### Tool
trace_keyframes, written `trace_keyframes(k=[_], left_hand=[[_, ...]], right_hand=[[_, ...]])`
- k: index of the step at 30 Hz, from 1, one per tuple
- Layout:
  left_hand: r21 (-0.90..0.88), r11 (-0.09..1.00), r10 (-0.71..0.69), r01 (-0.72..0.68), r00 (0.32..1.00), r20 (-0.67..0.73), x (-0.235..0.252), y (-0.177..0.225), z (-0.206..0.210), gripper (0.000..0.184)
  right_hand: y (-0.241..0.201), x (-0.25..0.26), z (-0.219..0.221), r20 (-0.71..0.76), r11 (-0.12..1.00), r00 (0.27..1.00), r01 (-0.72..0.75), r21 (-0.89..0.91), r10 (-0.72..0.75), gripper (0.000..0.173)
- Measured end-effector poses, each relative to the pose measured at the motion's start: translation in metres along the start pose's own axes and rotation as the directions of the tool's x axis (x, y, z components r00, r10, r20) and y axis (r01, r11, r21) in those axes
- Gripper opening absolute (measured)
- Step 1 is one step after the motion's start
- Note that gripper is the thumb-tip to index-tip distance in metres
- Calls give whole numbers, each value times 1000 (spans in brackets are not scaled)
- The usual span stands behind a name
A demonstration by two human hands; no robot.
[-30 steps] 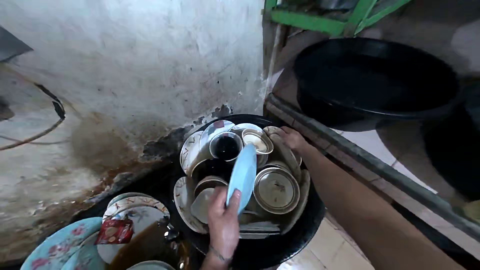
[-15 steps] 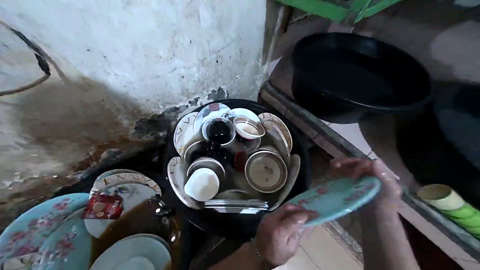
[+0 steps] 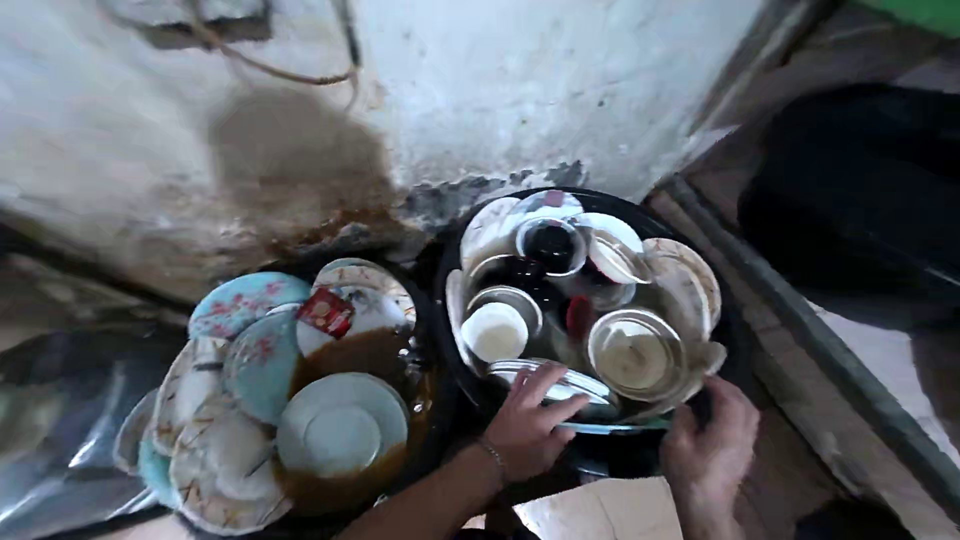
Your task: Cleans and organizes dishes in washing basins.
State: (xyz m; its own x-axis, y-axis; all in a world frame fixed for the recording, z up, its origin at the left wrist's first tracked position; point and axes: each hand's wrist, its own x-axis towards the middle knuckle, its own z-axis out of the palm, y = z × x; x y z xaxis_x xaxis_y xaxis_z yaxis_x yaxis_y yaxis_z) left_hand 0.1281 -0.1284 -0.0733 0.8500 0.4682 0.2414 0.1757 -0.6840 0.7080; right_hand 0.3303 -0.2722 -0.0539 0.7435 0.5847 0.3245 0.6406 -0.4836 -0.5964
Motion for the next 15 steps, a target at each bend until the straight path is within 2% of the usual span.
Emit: trace_keyframes(k=[1,3,5,6,7,9,10,11,12,13,15], left_hand=[[-31,999,-36,33,994,-100,-5,-4,-13,37],[105,984,-109,144,953,-284,-24,-22,-47,31],[242,887,-288,394,880,-378,-52,-49,-94,31],[258,799,-421,544,811,-405,-70,-65,-122,35],[247,680,-565,691,708,-424,-92,-82,-148,44],[151,432,-795,889,454,-401,-135,-120,-188,72],[106,339,-866,935,354,-354,-154,-138,-199,83],[80,266,-919,961,278,-279,-167,-152,-204,89],[51,223,-953,973,229,-201,-174,-163,-208,89],[30,212,-966,977,214,-143,-176,-173,-210,86],[50,238,-967,970,241,-84,-175,-191,-211,82]], right_hand=[[-20,-1,5,7,997,998,64,51,-65,40],[-59,-6,30,100,954,976,163,251,-193,31],[-100,-15,62,278,857,906,151,493,-320,26],[-123,-23,76,414,822,832,86,563,-370,25],[-147,-33,89,584,831,717,-10,556,-381,25],[-192,-49,117,887,925,361,-136,354,-287,32],[-207,-58,138,955,959,202,-137,248,-218,40],[-218,-70,160,982,977,100,-122,173,-161,48],[-226,-82,182,993,988,44,-105,116,-111,54],[-233,-91,202,997,994,21,-84,69,-68,57],[-244,-106,228,998,997,57,-70,14,-10,56]])
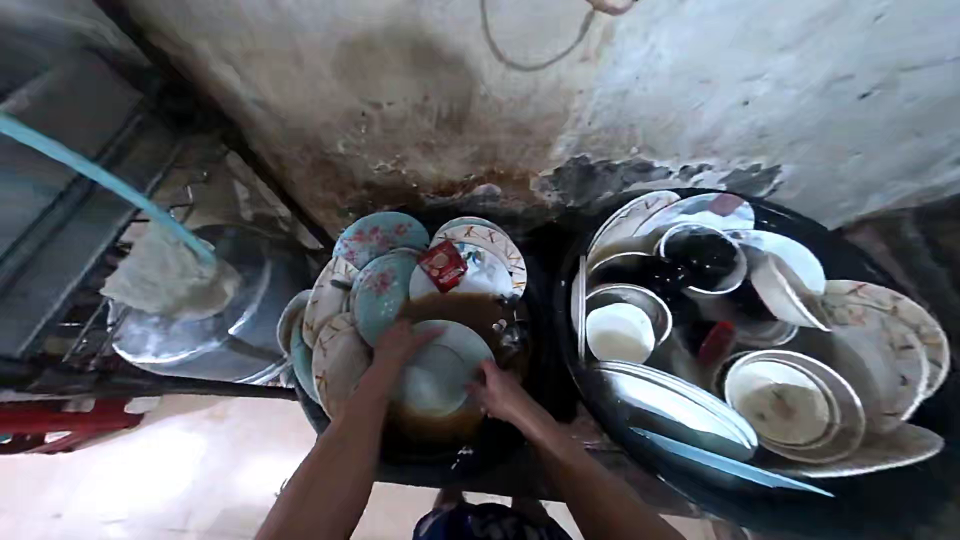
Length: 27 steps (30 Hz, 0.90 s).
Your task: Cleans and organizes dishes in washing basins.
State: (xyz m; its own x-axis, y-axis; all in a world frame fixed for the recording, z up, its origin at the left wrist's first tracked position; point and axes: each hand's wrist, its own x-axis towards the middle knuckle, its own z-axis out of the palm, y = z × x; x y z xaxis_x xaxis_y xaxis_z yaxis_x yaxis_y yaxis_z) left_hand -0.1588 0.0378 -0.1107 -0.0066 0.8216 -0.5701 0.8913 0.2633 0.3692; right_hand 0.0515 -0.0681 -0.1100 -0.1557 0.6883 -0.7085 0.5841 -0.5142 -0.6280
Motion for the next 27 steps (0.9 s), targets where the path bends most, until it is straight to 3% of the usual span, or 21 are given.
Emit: trace_keyframes(k=[4,8,11,13,16,18,19,21,22,23,24,25,27], left_hand=[[-7,998,55,-56,997,-52,31,5,10,75],[-141,982,109,-124,988,-110,42,8,4,63],[-124,986,97,-115,985,-142,15,25,-21,61],[-132,984,98,-119,984,-151,-21,36,-46,53],[-193,942,229,-273,948,-222,-97,42,-69,31],[-180,863,404,-473,858,-317,-149,39,-54,23],[-160,773,528,-614,762,-374,-169,38,-34,20],[-59,500,782,-864,480,-396,-185,33,15,26],[-51,373,858,-927,365,-361,-181,29,35,25],[-47,297,897,-954,296,-328,-171,23,49,21],[-54,293,905,-955,295,-306,-158,17,56,18],[-81,349,889,-933,358,-287,-145,9,56,17],[-141,575,759,-806,589,-276,-116,-5,41,30]], right_hand=[[-13,20,1,-144,995,985,-83,55,91,53],[-12,34,-20,-299,999,953,-38,-1,36,50],[-14,39,-27,-318,991,945,-32,130,73,58],[-21,36,-27,-306,941,944,-16,339,127,65],[-53,1,-42,-235,800,954,-9,601,187,89],[-62,-24,-56,-204,775,969,19,632,142,93],[-63,-36,-64,-195,788,974,29,615,116,88],[-62,-54,-75,-210,853,976,62,518,57,59],[-60,-59,-79,-215,880,976,66,470,41,44],[-56,-58,-81,-245,907,968,59,416,49,39],[-50,-53,-79,-296,921,953,52,387,70,42],[-40,-43,-75,-361,926,929,62,373,84,45],[-23,-21,-60,-483,926,868,83,368,114,48]])
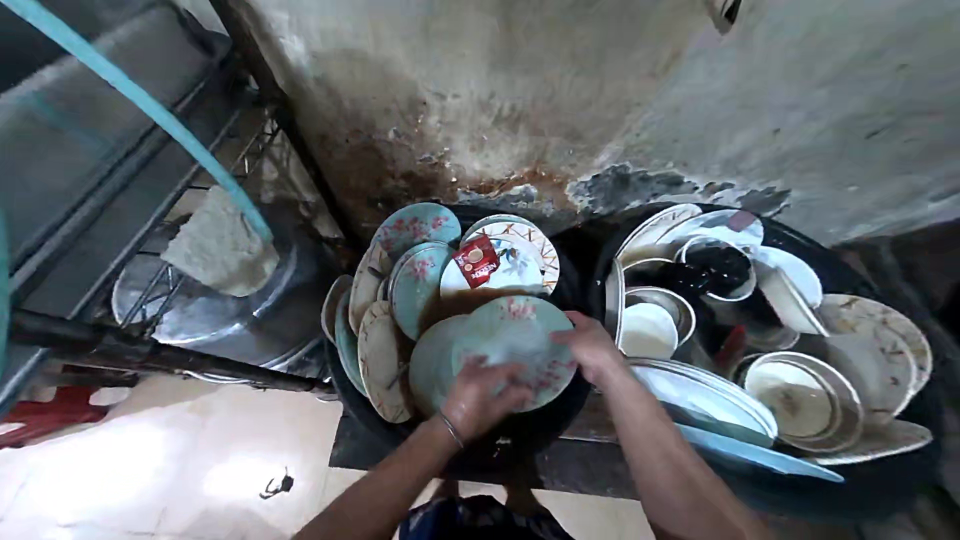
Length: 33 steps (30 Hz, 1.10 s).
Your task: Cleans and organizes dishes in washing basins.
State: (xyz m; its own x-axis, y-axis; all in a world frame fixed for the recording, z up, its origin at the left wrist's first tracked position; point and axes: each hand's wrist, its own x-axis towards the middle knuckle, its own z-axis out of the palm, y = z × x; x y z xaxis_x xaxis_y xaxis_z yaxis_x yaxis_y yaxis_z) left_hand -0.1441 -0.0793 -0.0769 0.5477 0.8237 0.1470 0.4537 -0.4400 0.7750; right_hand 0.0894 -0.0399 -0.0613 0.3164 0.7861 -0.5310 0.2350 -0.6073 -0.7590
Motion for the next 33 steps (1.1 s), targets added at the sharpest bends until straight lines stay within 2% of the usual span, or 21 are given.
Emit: trace_keyframes(k=[2,4,5,7,10,11,13,14,15,16,18,22,24,26,27,28,30,32,33], left_hand=[[109,943,-315,315,949,-19,20,-35,-25,43],[85,794,-599,602,798,-60,44,-70,-46,59],[30,718,-693,695,718,-58,53,-86,-53,65],[-52,619,-785,784,619,-16,62,-112,-56,60],[-156,579,-808,800,589,20,64,-105,-64,51],[-245,563,-813,789,583,10,59,-95,-66,45],[-473,448,-842,759,536,61,46,-74,-67,39],[-544,378,-856,749,507,102,40,-66,-67,39],[-565,355,-860,745,497,116,35,-62,-67,39],[-553,378,-858,742,505,90,29,-60,-68,38],[-494,463,-846,736,533,2,19,-50,-78,33],[-496,512,-837,702,536,-105,7,-33,-98,26],[-499,539,-823,678,550,-143,8,-32,-101,27],[-493,565,-807,662,567,-165,10,-37,-96,30],[-492,564,-808,664,567,-161,14,-39,-93,31],[-492,553,-814,673,561,-147,19,-40,-88,30],[-494,502,-838,710,541,-74,31,-37,-77,29],[-413,470,-853,780,521,12,44,-40,-63,37],[-339,481,-852,809,522,37,47,-45,-55,43]], right_hand=[[14,10,22,-96,1000,995,-1,13,2,50],[14,18,47,-148,999,988,-33,8,33,63],[15,22,57,-149,999,988,-39,-2,39,72],[24,27,76,-160,998,987,-35,-52,26,81],[28,31,88,-208,983,978,-20,-180,-18,78],[26,30,89,-219,978,975,-4,-207,-42,79],[17,27,92,-205,966,977,-4,-260,-52,82],[13,25,90,-177,954,983,-5,-299,-51,77],[10,24,86,-144,940,988,-1,-340,-51,64],[8,24,80,-117,926,992,-3,-379,-45,51],[11,22,61,-104,919,995,-45,-391,4,49],[15,19,18,-206,986,978,-76,-148,45,47],[7,18,11,-287,995,957,4,-99,-32,46],[-12,5,11,-404,967,893,110,-229,-197,56],[-23,-4,16,-411,932,856,196,-304,-315,55],[-30,-12,24,-359,889,837,283,-360,-412,49],[-28,-16,53,-114,817,870,396,-418,-480,40],[-11,6,84,128,778,914,396,-487,-385,50],[1,19,98,184,761,929,370,-533,-323,59]])
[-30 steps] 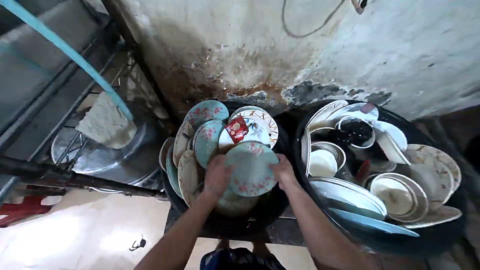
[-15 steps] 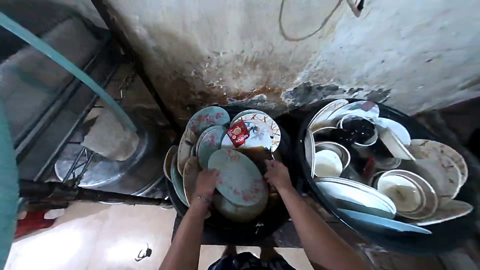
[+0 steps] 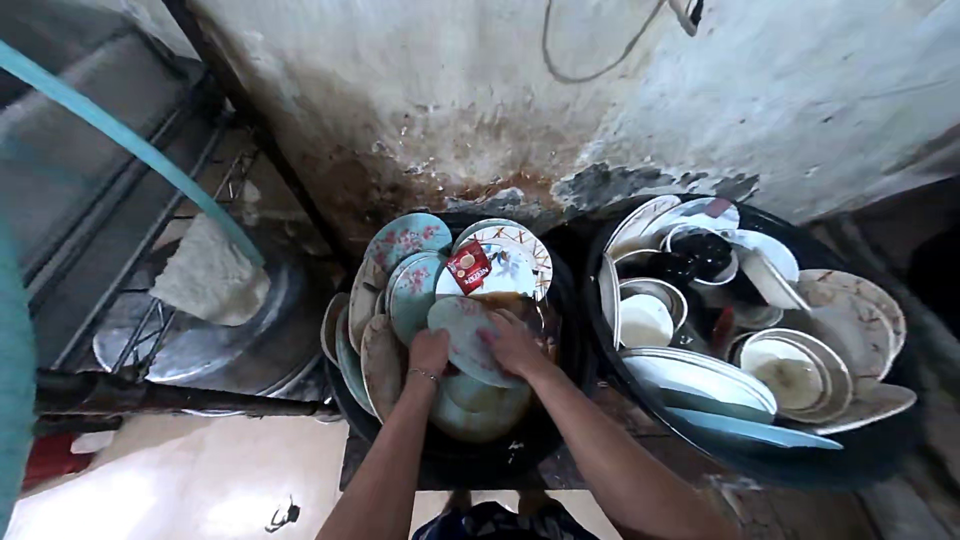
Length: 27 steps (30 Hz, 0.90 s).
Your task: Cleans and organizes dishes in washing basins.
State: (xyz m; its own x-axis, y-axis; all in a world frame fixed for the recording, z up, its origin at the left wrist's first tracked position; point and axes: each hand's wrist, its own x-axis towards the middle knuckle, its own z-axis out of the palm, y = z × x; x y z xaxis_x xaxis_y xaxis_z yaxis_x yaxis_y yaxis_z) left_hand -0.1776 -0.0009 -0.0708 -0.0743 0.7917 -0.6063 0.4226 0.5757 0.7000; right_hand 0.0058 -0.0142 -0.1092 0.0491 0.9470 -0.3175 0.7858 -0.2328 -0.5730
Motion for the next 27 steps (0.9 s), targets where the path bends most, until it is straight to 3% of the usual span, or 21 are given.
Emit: trace_keyframes(k=[2,4,8,10,12,13,15,17,19,21,23,27], left_hand=[[193,980,57,-54,998,-6,11,-13,10,57],[323,941,114,-101,993,-22,27,-22,9,67],[242,955,181,-174,983,-9,41,-54,13,57],[293,944,171,-153,985,-36,43,-55,17,61],[286,950,157,-123,982,-100,37,-49,22,52],[238,964,157,-121,978,-140,30,-48,24,45],[-30,990,124,-134,967,-221,12,-38,31,37],[-419,899,31,-125,974,-225,-3,-26,38,36],[-607,792,-32,-65,989,-148,-4,-19,40,41],[-509,861,-41,-27,992,-122,3,-21,33,38],[-347,937,-11,-42,988,-151,5,-24,28,29],[-228,966,55,-121,959,-278,-19,-17,33,23]], right_hand=[[11,15,21,82,995,996,-17,-96,24,74],[12,25,26,70,984,997,-13,-177,25,77],[11,19,40,-5,952,1000,-15,-306,14,67],[17,13,49,-46,943,998,16,-333,-34,66],[28,17,43,-63,948,994,67,-312,-91,59],[32,21,39,-72,954,993,72,-291,-96,54],[23,30,29,-103,979,993,37,-199,-58,52],[-5,21,31,-123,992,986,101,-70,-109,51],[-32,6,45,-21,968,971,238,77,-237,52],[-36,-5,55,80,943,947,296,153,-310,52],[-15,-6,60,28,951,952,302,59,-304,56],[33,15,54,-129,994,987,88,-62,-95,61]])
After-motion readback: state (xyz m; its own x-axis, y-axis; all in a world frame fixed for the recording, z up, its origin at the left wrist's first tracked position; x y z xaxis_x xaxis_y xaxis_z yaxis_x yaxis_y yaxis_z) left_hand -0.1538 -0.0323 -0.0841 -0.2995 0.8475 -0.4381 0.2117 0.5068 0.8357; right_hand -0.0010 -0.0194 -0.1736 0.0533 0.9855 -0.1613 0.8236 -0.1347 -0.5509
